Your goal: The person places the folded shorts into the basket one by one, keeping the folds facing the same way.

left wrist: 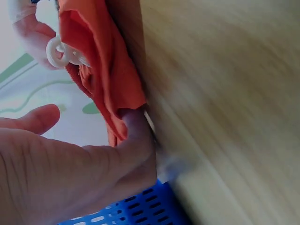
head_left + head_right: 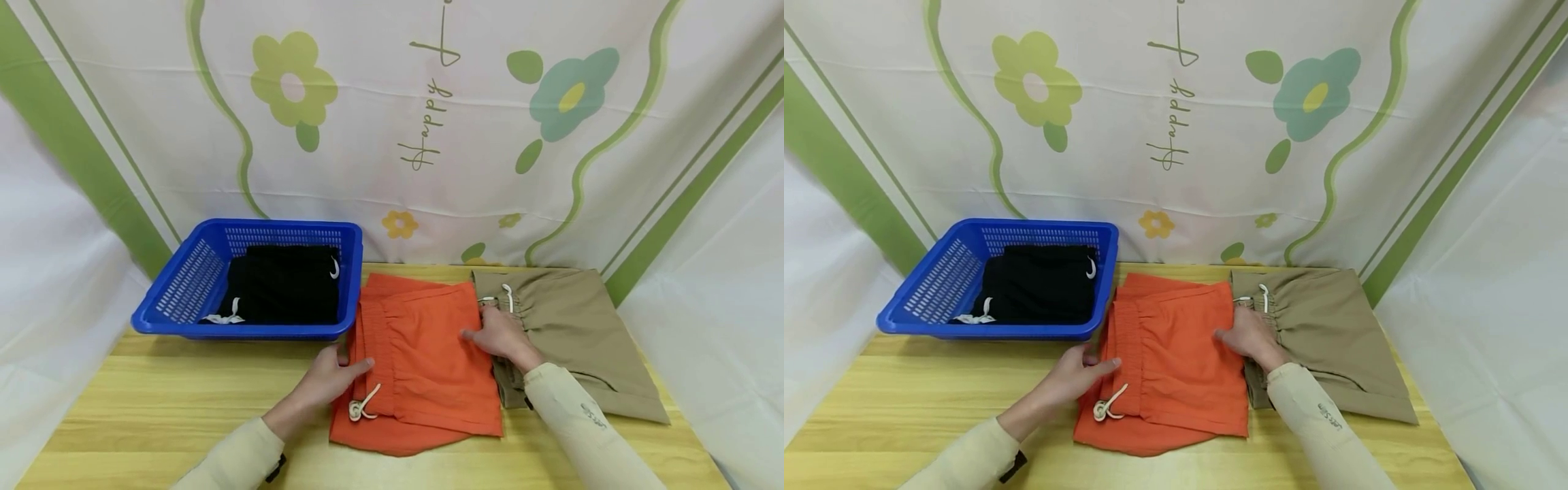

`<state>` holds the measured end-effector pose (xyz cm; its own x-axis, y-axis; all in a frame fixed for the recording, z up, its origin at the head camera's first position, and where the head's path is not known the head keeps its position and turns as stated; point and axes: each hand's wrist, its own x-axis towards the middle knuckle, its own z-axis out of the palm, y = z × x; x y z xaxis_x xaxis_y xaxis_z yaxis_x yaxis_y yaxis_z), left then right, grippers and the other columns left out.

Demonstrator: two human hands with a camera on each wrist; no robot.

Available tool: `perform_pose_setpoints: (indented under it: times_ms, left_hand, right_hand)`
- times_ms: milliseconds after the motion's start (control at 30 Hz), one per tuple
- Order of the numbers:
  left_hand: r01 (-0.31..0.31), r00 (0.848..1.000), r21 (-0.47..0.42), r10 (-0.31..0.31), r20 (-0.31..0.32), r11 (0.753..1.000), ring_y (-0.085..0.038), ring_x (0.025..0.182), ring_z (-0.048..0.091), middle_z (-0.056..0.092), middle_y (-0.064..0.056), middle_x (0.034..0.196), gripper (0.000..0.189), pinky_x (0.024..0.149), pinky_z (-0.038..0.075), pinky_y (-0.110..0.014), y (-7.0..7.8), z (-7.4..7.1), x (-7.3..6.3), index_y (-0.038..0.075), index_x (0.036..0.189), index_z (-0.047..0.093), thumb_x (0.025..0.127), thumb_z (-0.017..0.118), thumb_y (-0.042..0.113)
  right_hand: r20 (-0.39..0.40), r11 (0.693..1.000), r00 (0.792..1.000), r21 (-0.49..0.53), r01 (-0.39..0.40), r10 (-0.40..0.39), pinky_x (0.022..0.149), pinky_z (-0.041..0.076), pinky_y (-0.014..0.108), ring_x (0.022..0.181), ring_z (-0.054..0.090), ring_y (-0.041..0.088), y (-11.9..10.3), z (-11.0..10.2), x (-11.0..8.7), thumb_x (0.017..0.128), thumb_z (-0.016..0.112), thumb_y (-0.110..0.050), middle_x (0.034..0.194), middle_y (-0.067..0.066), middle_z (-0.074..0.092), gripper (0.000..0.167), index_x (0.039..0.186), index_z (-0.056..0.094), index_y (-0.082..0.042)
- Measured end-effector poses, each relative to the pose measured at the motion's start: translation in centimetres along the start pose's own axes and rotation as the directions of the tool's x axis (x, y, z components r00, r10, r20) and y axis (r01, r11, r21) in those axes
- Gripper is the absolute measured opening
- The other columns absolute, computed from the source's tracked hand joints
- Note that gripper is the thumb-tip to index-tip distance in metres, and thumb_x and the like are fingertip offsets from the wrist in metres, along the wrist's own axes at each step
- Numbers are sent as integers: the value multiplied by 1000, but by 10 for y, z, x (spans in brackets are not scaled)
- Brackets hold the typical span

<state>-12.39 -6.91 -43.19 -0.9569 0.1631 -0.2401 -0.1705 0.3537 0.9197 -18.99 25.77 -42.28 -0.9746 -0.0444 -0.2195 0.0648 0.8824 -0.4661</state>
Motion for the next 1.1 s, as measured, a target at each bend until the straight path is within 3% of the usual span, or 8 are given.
perform_pose_setpoints:
  times_ms: [100,233,467,667,867,967,1100]
  left_hand:
    - [68,998,-91,-66,16,994,-23,88,69,70,-16,104,71,76,57,-37,0,-1,3,-15,145,37,95,72,23]
    - [130,991,-163,-121,62,978,-24,95,69,69,-16,111,63,84,57,-41,-2,-2,5,-14,139,44,96,71,25]
    - [164,981,-146,-147,125,976,-21,94,67,68,-13,109,61,86,55,-40,-4,-4,11,-11,132,53,94,72,34]
    - [149,973,-207,-106,205,967,-24,97,68,69,-15,111,64,89,55,-40,-4,-2,16,-11,138,47,94,73,28]
    - [138,975,-243,-88,205,960,-26,103,67,64,-18,120,70,92,55,-43,0,2,18,-10,144,38,94,74,23]
    - [120,976,-269,-64,209,956,-26,103,67,64,-18,121,66,91,55,-42,1,4,20,-8,144,39,95,72,21]
    - [108,973,-290,-41,227,951,-26,103,68,66,-16,119,60,92,55,-41,1,6,22,-5,144,41,97,70,19]
  right_hand:
    - [15,1000,1000,1,-8,8,69,51,40,81,63,24,0,1,2,92,75,-36,102,14,68,54,124,61,5]
    - [32,1000,999,2,-7,7,68,50,38,78,60,23,1,3,5,92,75,-36,99,12,66,50,120,63,4]
    - [51,1000,998,2,22,-22,68,50,39,76,59,24,1,6,9,90,77,-34,93,11,65,47,112,63,5]
    - [105,998,993,54,39,-44,70,50,39,79,58,24,1,8,11,89,79,-33,95,12,64,47,111,61,6]
    - [132,986,988,154,57,-77,77,51,41,87,59,24,2,11,9,89,79,-26,105,14,64,51,120,58,9]
    - [148,966,984,251,61,-101,84,50,43,95,60,25,3,11,7,90,79,-22,114,15,63,56,131,54,8]
    - [180,917,974,396,54,-135,91,49,44,104,60,26,3,11,3,90,79,-15,123,15,61,65,142,46,6]
